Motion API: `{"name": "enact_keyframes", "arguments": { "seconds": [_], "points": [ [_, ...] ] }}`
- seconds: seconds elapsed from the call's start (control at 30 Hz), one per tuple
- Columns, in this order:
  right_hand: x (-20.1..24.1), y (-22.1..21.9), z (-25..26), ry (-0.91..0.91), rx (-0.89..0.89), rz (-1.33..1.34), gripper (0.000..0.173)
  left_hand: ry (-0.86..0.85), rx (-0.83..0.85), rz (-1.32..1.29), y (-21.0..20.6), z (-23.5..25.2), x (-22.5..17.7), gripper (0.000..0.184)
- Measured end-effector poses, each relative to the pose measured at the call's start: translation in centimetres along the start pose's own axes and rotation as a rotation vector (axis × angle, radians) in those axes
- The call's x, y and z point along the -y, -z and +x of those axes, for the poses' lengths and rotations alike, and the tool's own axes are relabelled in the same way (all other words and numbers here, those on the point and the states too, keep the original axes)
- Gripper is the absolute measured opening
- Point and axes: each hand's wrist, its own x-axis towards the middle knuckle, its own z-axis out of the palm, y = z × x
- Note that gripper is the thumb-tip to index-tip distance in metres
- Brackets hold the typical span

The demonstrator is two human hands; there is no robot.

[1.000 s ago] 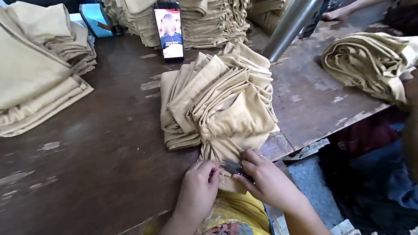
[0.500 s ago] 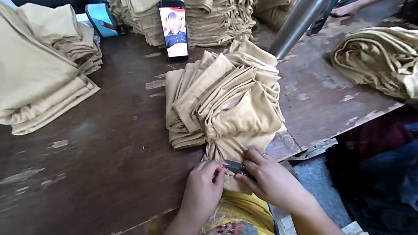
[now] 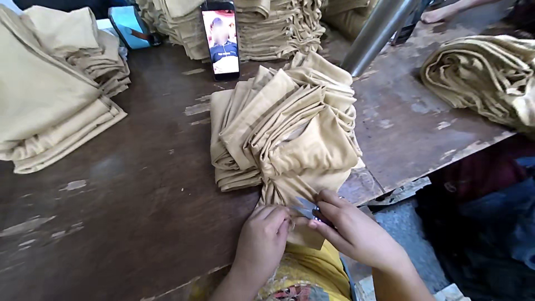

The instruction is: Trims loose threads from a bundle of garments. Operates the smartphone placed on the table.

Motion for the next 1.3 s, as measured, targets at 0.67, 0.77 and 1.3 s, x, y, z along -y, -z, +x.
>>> {"name": "enact_keyframes", "arguments": {
  "seconds": [0.67, 0.77, 1.3],
  "points": [
    [-0.3, 0.6, 1.2, 0.147, -0.332, 0.366, 0.024, -0.113, 0.076, 0.032, 1.2, 1.3, -0.7, 0.033],
    [-0.2, -0.1, 2.7, 0.085, -0.515, 0.309, 0.025, -0.038, 0.016, -0.117, -0.1, 1.8, -0.1, 0.031],
    [0.3, -2.7, 1.4, 0.105, -0.249, 0.127, 0.042, 0.232, -0.11, -1.035, 0.3, 0.8, 1.1, 0.007]
  ]
}}
